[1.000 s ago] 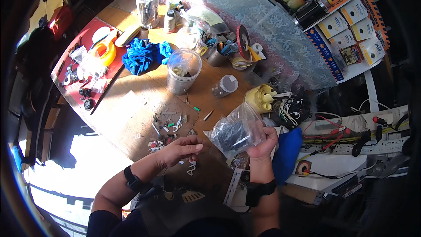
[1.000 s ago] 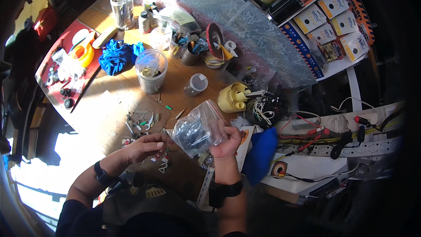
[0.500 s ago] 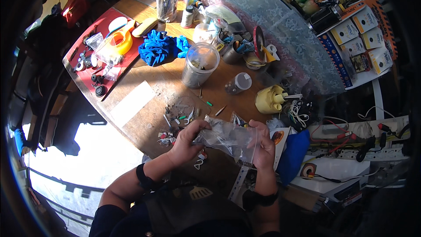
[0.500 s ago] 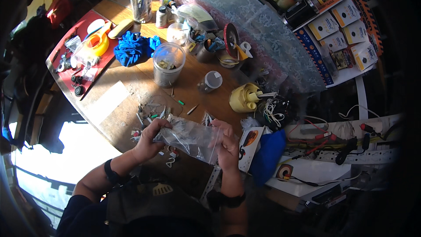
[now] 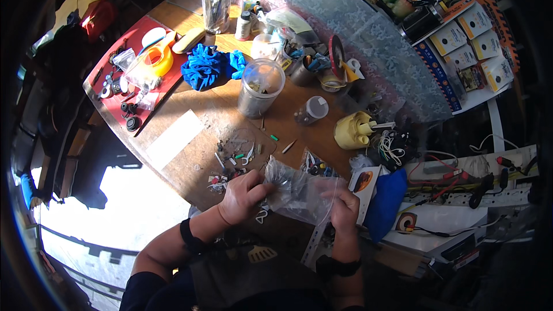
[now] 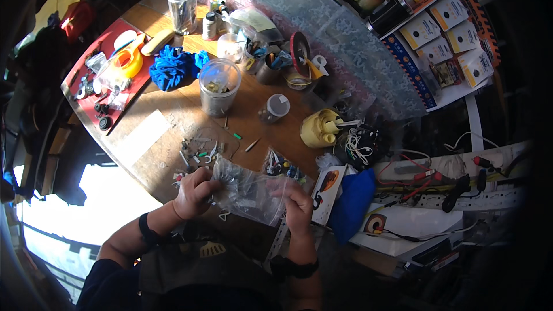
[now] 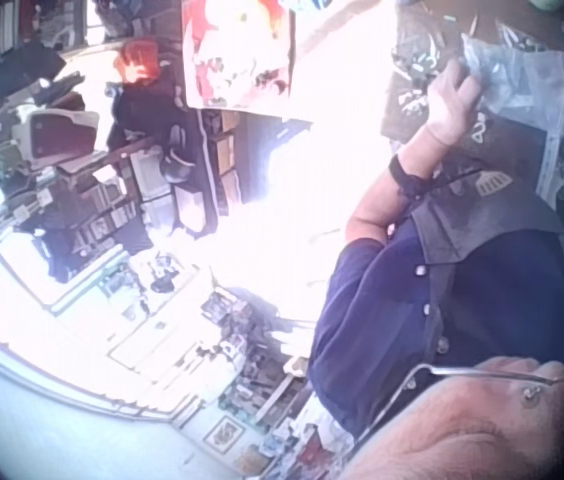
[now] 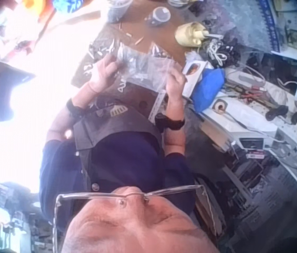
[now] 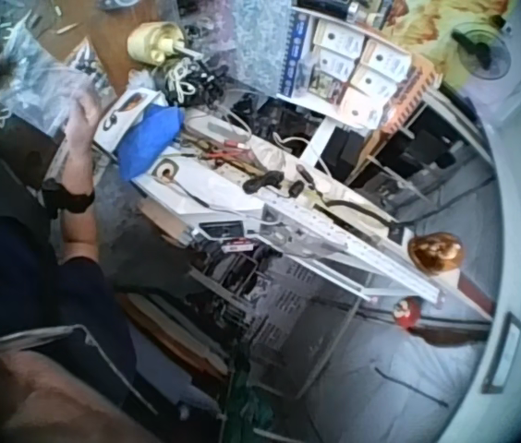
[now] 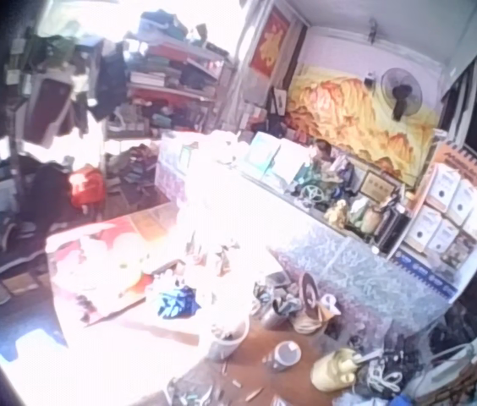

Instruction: The person sorts small electronic components and hardware on a cluttered workbench. They pick up individual items, place them into a clear plastic bag, and occasionally move other items on the table to access more parts.

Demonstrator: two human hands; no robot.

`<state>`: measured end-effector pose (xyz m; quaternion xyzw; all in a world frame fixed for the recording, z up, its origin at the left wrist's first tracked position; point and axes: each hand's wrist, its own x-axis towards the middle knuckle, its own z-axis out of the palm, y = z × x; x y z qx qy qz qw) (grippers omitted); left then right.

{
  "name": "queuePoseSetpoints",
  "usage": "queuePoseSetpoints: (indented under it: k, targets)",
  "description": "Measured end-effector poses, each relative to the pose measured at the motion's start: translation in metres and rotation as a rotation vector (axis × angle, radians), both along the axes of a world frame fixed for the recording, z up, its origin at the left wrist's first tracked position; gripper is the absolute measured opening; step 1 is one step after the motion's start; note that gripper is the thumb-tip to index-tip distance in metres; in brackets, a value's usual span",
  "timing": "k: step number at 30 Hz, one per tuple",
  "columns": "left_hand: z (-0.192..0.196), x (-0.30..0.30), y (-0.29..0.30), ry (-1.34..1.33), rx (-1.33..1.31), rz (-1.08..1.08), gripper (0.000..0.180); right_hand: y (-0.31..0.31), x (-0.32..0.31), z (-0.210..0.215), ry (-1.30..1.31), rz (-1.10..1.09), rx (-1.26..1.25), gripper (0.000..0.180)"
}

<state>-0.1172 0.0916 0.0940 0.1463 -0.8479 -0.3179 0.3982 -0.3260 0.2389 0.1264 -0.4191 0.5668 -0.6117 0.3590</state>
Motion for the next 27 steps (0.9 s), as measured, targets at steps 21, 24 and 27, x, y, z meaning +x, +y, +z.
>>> queuePoseSetpoints:
  k: [21, 24, 27]
  targets:
    - [-0.057, 0.017, -0.013, -0.239, 1.272, -0.058, 0.020, -0.025, -0.032, -0.056, -0.457, -0.530, 0.289, 0.028]
    - [-0.073, 0.033, -0.018, -0.141, 1.505, -0.095, 0.026, -0.032, -0.052, -0.059, -0.587, -0.544, 0.229, 0.030]
    - [-0.080, 0.040, -0.018, -0.097, 1.588, -0.068, 0.024, -0.046, -0.065, -0.064, -0.680, -0.516, 0.115, 0.030]
